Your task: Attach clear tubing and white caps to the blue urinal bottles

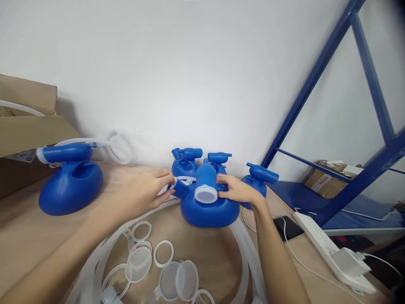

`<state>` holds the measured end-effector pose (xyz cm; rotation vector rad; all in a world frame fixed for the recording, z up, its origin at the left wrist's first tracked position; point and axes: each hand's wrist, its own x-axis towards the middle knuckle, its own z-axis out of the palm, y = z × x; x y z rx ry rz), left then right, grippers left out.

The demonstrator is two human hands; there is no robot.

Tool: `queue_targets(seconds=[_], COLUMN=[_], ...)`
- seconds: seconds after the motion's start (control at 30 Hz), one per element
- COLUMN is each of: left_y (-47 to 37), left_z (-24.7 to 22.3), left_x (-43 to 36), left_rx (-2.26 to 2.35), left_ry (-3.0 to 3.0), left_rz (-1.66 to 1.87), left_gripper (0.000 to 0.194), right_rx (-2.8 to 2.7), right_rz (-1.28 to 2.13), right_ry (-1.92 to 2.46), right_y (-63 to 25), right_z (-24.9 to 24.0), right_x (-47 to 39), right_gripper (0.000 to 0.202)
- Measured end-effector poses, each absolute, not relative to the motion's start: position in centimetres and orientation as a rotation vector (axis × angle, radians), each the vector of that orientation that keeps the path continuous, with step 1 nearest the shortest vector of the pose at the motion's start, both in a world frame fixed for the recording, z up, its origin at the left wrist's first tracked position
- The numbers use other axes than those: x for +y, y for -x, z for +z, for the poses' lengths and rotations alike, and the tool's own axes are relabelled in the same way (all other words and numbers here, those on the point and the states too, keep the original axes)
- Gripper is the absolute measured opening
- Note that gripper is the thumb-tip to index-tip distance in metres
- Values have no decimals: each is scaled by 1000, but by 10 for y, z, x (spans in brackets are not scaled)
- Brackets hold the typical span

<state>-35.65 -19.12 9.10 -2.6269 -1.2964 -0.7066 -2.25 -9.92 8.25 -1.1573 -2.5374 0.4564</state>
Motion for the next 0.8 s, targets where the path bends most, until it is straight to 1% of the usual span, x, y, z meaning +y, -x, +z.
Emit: queue_targets(seconds=[0.03,0.1,0.17,0.2,0.27,0.4,0.5,0.6,0.67,0.8], left_y=[366,379,384,384,381,379,384,387,386,383], left_z=[90,81,65,56,39,15,7,10,15,17], left_x=[-188,-178,-164,-157,-143,-121,-115,-113,-111,-101], left_rx=[-1461,-1755,-1923,-1963,-1983,-1996,-2004,-1977,-1933,-1882], left_ry=[2637,2681,2704,2704,2694,2661,2641,2636,2623,2537], left_rz=[-574,-170,177,278,331,320,261,98,-94,-586], left_gripper=[25,25,33,37,40,42,33,27,33,55], right_rx=[-2508,-2465,-2427,-2410,-2382,-2368,-2377,-2387,-2384,-2346], right_rz=[414,334,254,216,159,137,139,140,144,149], right_ry=[1154,1162,1209,1245,1309,1357,1360,1332,1324,1361], right_y=[19,9,-1,-7,-16,-28,-28,-25,-25,-30], right_z=[88,99,107,109,112,111,111,112,112,114], right_x=[-102,-107,-113,-115,-118,-119,-118,-118,-118,-120], right_gripper=[21,19,20,20,21,20,19,18,18,19])
